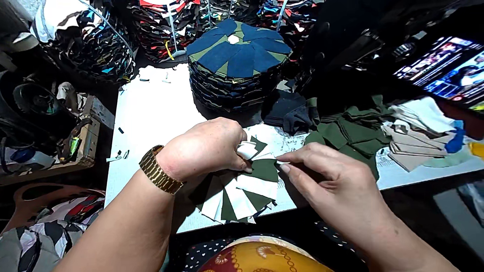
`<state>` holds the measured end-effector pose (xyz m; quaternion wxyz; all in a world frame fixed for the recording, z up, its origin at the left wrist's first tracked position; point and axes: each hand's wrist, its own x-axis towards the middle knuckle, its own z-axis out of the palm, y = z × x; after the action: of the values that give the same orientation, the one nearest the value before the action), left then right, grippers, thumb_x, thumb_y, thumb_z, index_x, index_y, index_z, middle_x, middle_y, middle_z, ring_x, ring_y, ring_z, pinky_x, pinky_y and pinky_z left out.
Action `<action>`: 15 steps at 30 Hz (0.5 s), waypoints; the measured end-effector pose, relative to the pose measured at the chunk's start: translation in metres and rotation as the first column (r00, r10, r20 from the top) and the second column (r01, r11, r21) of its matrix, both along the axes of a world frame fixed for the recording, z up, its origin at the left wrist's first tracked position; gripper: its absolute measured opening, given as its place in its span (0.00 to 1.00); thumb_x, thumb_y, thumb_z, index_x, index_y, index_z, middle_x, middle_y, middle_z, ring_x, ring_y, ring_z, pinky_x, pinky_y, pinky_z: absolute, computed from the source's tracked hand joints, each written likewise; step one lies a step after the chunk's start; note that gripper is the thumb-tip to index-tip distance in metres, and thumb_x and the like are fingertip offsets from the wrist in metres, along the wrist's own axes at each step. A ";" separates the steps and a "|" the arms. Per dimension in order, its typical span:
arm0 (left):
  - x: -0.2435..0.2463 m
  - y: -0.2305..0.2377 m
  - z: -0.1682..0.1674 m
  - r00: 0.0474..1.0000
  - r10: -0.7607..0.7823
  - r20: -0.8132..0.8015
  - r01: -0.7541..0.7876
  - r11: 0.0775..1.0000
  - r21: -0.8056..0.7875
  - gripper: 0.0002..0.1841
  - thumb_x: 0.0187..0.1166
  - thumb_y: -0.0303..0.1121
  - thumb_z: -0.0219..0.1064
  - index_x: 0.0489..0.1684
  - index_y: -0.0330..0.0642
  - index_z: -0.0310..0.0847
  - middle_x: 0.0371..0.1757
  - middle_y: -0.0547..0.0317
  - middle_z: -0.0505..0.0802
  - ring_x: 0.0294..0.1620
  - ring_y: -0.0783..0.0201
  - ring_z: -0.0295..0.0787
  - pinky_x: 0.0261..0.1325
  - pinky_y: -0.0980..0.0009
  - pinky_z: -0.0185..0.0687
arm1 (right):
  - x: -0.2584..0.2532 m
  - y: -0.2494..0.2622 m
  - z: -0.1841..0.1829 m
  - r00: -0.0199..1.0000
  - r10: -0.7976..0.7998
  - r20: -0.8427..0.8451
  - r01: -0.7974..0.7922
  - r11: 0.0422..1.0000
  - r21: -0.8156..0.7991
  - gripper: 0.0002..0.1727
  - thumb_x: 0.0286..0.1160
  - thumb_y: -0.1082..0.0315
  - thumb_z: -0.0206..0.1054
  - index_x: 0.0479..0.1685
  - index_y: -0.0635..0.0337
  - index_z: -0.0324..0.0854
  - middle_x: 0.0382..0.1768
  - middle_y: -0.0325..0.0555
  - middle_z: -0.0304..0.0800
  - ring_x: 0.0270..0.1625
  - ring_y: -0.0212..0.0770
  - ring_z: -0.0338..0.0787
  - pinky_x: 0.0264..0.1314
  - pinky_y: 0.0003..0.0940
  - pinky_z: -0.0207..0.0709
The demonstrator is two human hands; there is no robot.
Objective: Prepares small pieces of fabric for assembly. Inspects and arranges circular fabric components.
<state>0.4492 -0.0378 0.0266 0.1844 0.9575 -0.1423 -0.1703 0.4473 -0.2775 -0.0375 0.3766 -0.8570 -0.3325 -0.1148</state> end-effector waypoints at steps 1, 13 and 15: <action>0.001 0.001 0.001 1.000 -0.001 -0.005 0.001 1.000 0.007 0.16 0.69 0.51 0.81 0.30 0.50 0.88 0.22 0.68 0.85 0.24 0.69 0.80 0.30 0.63 0.76 | 0.000 -0.001 0.003 1.000 -0.004 0.024 0.003 1.000 0.019 0.11 0.75 0.65 0.65 0.44 0.54 0.93 0.36 0.31 0.84 0.36 0.19 0.83 0.35 0.12 0.77; 0.009 0.029 -0.027 0.999 -0.030 0.017 0.031 0.998 -0.059 0.14 0.62 0.45 0.82 0.32 0.46 0.90 0.24 0.57 0.89 0.28 0.55 0.87 0.31 0.45 0.78 | 0.001 0.012 0.002 0.942 0.329 -0.066 -0.335 0.934 -0.123 0.13 0.74 0.77 0.66 0.54 0.67 0.89 0.50 0.59 0.87 0.56 0.58 0.88 0.59 0.47 0.84; 0.010 0.034 -0.028 0.995 -0.096 0.023 0.099 0.987 -0.129 0.16 0.63 0.42 0.82 0.34 0.39 0.90 0.26 0.50 0.90 0.29 0.50 0.89 0.32 0.43 0.79 | 0.001 0.002 0.014 0.901 0.395 -0.177 -0.415 0.905 -0.091 0.16 0.79 0.76 0.64 0.63 0.68 0.87 0.55 0.64 0.87 0.61 0.61 0.86 0.66 0.50 0.81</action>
<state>0.4588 -0.0037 -0.0014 0.2366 0.9367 -0.2013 -0.1616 0.4484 -0.2752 -0.0238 0.3617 -0.7973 -0.4801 0.0540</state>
